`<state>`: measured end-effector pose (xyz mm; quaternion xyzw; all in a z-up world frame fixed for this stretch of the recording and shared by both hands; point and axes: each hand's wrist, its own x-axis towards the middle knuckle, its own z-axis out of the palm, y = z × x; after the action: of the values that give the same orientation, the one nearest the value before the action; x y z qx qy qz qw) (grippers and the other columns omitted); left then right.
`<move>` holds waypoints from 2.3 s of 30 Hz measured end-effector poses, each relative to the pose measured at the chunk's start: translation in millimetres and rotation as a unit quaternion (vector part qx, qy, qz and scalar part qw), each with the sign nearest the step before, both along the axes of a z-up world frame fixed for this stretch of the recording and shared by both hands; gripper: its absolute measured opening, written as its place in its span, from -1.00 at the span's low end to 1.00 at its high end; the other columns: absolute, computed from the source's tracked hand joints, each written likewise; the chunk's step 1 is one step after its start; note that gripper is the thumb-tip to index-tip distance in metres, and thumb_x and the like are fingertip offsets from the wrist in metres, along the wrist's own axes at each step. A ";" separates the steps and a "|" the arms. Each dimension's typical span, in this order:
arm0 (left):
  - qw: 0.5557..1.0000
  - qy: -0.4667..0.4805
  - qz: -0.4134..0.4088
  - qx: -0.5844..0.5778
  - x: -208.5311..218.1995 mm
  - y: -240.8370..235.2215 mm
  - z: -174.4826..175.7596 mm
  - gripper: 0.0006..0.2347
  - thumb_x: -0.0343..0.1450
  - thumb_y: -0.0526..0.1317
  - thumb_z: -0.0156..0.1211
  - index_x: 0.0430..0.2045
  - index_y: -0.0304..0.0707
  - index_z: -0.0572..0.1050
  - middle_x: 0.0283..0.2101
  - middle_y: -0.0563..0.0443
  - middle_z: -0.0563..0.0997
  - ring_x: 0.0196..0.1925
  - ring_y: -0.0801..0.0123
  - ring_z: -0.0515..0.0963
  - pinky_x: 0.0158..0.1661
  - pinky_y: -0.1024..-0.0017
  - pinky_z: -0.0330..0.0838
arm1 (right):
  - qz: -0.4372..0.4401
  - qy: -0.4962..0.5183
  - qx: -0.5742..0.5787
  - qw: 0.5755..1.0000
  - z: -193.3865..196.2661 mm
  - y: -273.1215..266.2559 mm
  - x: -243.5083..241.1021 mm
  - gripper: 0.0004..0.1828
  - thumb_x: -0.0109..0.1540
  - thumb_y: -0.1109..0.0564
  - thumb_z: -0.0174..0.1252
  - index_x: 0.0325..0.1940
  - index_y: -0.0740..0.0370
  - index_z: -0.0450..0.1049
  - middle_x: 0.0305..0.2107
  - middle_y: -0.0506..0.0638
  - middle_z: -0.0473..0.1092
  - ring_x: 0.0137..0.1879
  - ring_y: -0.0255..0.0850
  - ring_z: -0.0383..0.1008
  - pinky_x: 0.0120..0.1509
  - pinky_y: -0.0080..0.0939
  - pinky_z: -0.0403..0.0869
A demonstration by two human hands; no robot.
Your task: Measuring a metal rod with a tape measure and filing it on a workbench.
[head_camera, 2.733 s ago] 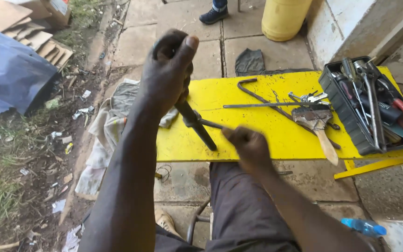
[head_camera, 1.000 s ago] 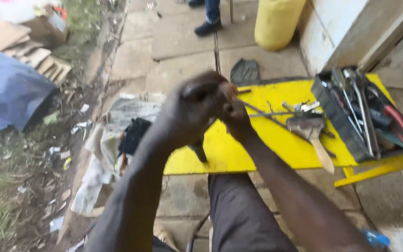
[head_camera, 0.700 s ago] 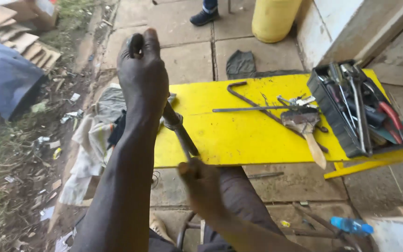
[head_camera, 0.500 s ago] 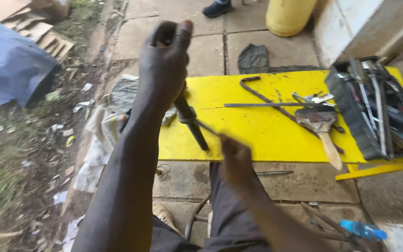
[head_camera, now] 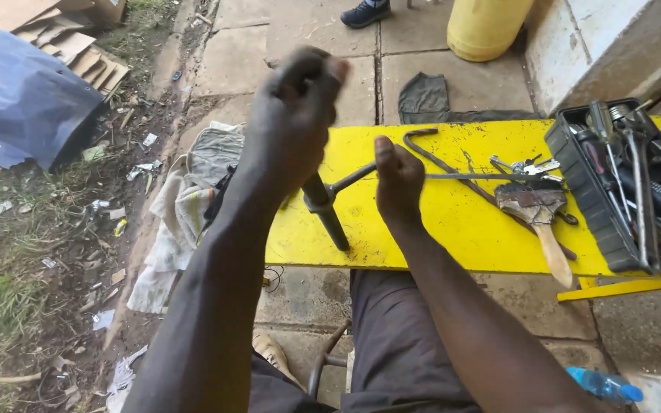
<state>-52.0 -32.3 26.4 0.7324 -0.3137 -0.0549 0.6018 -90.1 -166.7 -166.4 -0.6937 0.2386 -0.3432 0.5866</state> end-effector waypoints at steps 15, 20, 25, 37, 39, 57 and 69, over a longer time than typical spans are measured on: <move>0.992 0.121 -0.012 -0.010 4.4 31.0 0.4 -0.81 0.59 -0.06 0.10 -0.35 -0.07 0.39 -0.54 0.23 0.29 -0.59 0.55 0.28 -0.66 0.52 0.37 | 0.050 0.008 -0.189 0.981 -18.0 -5.8 -21.6 -0.42 0.51 -0.18 -0.16 -0.56 -0.01 -0.01 -0.76 -0.16 -0.05 -0.63 -0.34 -0.08 -0.44 -0.12 -0.09; 0.977 -0.059 -0.204 0.009 -5.7 14.1 6.3 -0.79 0.60 -0.04 -0.02 -0.31 -0.13 0.35 -0.38 0.10 0.37 -0.39 0.45 0.40 -0.39 0.48 0.39 | 0.286 0.041 0.040 0.956 6.2 -24.1 39.1 -0.30 0.19 -0.69 -0.21 -0.55 -0.10 0.25 -0.74 -0.22 0.11 -0.64 -0.40 0.07 -0.47 -0.30 0.14; 0.987 -0.062 -0.148 0.000 -8.3 12.4 4.9 -0.72 0.59 0.00 0.03 -0.28 -0.25 0.49 -0.41 0.09 0.39 -0.47 0.52 0.37 -0.50 0.53 0.27 | 0.151 0.050 0.046 0.986 2.1 -6.2 22.7 -0.43 0.31 -0.48 -0.09 -0.49 -0.04 0.31 -0.69 -0.16 0.19 -0.55 -0.37 0.23 -0.33 -0.33 0.28; 0.976 0.096 0.194 -0.035 16.2 9.8 -15.0 -0.77 0.61 -0.08 0.04 -0.43 -0.10 0.42 -0.49 0.13 0.39 -0.48 0.47 0.36 -0.42 0.36 0.40 | 0.249 -0.031 0.109 0.962 -3.7 110.2 -137.3 -0.51 0.40 -0.25 0.00 -0.55 -0.10 0.17 -0.69 -0.20 0.15 -0.58 -0.33 0.09 -0.61 -0.22 0.18; 0.975 0.066 0.210 0.009 11.3 10.6 -14.1 -0.80 0.60 -0.06 0.08 -0.38 -0.07 0.43 -0.41 0.13 0.40 -0.40 0.47 0.38 -0.35 0.35 0.40 | 0.230 -0.091 0.081 0.965 -5.5 110.6 -132.8 -0.37 0.39 -0.44 -0.05 -0.61 -0.07 0.17 -0.72 -0.21 0.09 -0.62 -0.34 0.01 -0.59 -0.18 0.05; 0.977 -0.078 -0.200 -0.016 -33.3 -3.7 7.8 -0.87 0.58 -0.20 0.15 -0.20 -0.28 0.52 -0.33 0.03 0.52 -0.31 0.43 0.48 -0.30 0.51 0.41 | 0.006 -0.066 -0.044 0.997 -21.8 -10.7 -12.2 -0.47 0.41 -0.37 -0.16 -0.42 -0.01 0.35 -0.65 -0.14 0.28 -0.48 -0.39 0.33 -0.27 -0.34 0.32; 0.990 -0.065 0.124 0.022 -22.9 -28.0 -14.1 -0.85 0.57 -0.11 0.01 -0.21 -0.14 0.48 -0.25 0.05 0.54 -0.27 0.42 0.49 -0.28 0.38 0.50 | 0.262 -0.105 0.074 0.956 -14.6 93.1 -152.0 -0.31 0.38 -0.50 -0.06 -0.65 -0.08 0.09 -0.77 -0.24 0.02 -0.66 -0.37 -0.07 -0.59 -0.21 -0.05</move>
<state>-74.8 -60.3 12.3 0.7807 -0.2575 0.0610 0.5662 -242.1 -73.6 -180.9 -0.6466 0.0100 -0.2293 0.7275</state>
